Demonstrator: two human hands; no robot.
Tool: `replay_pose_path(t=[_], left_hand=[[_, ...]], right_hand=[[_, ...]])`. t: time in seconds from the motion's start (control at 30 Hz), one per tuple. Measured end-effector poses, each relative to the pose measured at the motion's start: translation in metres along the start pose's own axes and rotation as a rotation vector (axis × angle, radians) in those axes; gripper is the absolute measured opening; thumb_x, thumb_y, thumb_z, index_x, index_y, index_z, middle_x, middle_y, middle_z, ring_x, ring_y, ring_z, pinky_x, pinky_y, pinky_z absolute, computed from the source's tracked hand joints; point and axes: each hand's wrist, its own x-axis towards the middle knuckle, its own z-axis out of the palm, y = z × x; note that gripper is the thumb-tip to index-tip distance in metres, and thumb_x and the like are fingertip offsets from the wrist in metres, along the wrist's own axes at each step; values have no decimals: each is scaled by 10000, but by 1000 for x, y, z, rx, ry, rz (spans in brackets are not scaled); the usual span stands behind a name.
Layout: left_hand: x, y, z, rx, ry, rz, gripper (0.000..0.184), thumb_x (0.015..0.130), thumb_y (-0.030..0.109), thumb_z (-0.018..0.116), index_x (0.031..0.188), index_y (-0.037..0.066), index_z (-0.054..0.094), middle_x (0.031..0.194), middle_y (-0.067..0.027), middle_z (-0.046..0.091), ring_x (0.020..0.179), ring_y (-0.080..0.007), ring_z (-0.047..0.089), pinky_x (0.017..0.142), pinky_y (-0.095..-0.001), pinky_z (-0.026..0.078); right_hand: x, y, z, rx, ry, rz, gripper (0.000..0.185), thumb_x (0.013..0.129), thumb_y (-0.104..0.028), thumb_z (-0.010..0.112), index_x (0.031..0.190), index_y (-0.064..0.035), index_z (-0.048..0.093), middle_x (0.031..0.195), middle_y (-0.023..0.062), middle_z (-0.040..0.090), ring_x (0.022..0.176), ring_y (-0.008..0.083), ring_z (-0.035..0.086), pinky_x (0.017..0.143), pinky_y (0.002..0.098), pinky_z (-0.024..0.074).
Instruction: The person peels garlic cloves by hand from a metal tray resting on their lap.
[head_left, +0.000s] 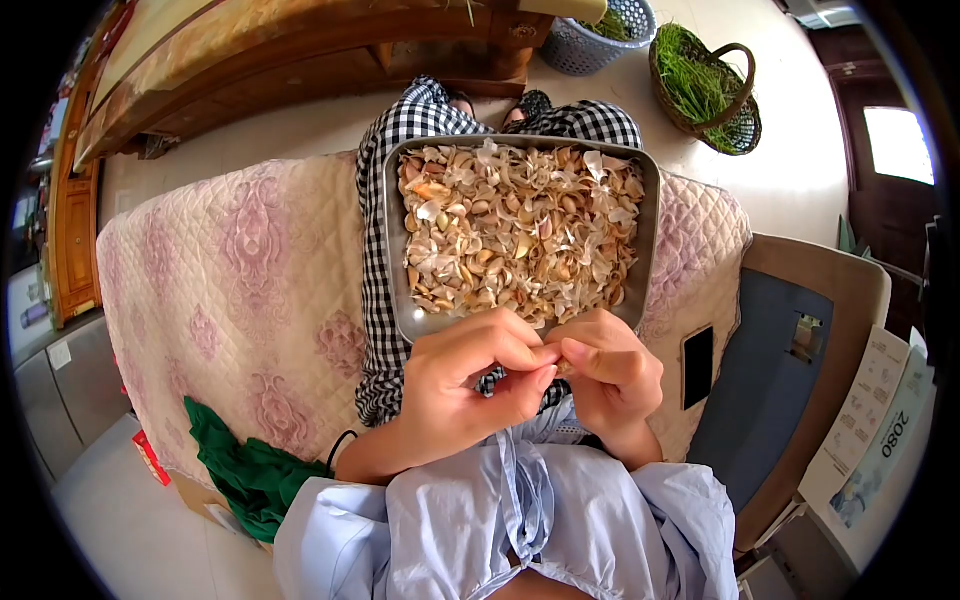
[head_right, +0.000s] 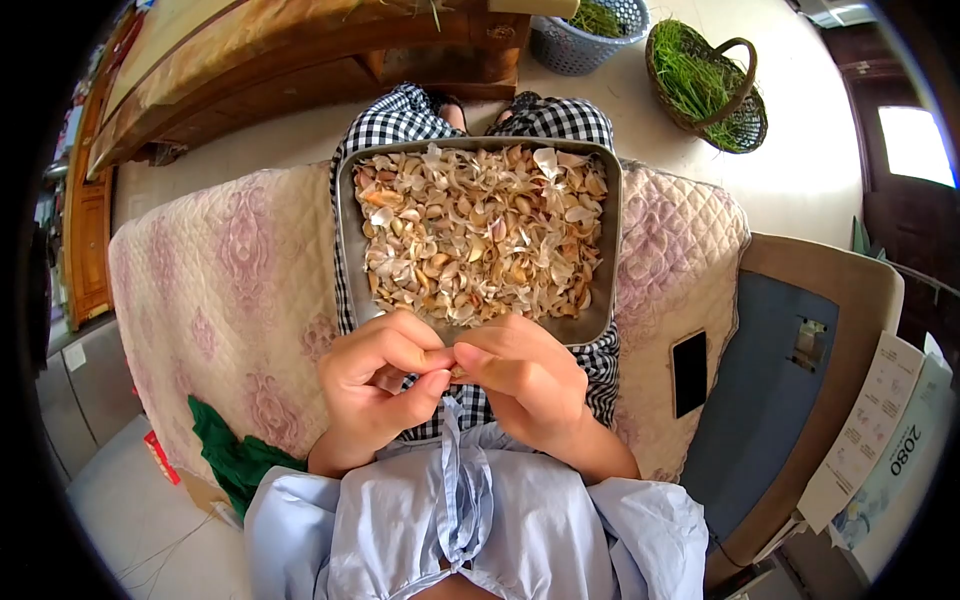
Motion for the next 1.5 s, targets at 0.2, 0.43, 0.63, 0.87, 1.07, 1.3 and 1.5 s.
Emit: replay_pose_path(t=[0.2,0.43,0.63,0.87,1.07,1.3,1.5], left_hand=[[-1,2,4,33,41,-47,82,690,-87,589,719,-29,540,708,-53,547,562,-53,479,461,-169,369],[-10,-5,6,-2,127,-32,72,724,-69,575,743,-32,516,715,-63,544,583,-58,486,479,-165,374],[-12,2,-1,42,72,66,76,731,-69,574,791,-47,534,718,-93,547,583,-80,508,484,-180,401],[-5,4,-1,149,33,259,188,688,-80,615,864,-47,556,730,-118,560,596,-153,550,506,-217,439],[-4,5,1,206,49,309,257,666,-88,632,907,-35,558,776,-130,556,601,-177,550,509,-231,437],[-3,2,-1,318,24,421,335,652,-72,650,970,-28,554,804,-118,539,601,-166,530,506,-232,435],[-1,7,-5,350,-61,336,341,644,-50,665,966,-23,554,806,-115,546,650,-172,548,531,-232,451]], right_hand=[[-2,3,2,-29,22,-49,286,640,88,563,915,73,487,702,184,566,558,255,543,464,305,419],[-2,3,7,-32,12,-61,259,679,78,569,920,66,475,709,185,567,566,253,546,488,299,431],[-4,-13,10,775,123,457,267,768,43,559,959,31,373,833,113,525,779,149,554,668,268,453],[0,-14,2,687,9,409,311,725,43,612,949,25,397,808,132,543,728,166,549,656,269,439],[3,-17,-1,497,3,369,199,752,-2,596,919,45,497,803,145,572,699,170,545,635,280,433],[4,-17,-1,417,-9,368,181,783,-8,551,946,56,505,873,178,589,704,174,554,637,278,438],[5,-24,-5,550,-37,525,197,800,-11,528,980,51,473,894,149,566,753,151,536,692,262,426]])
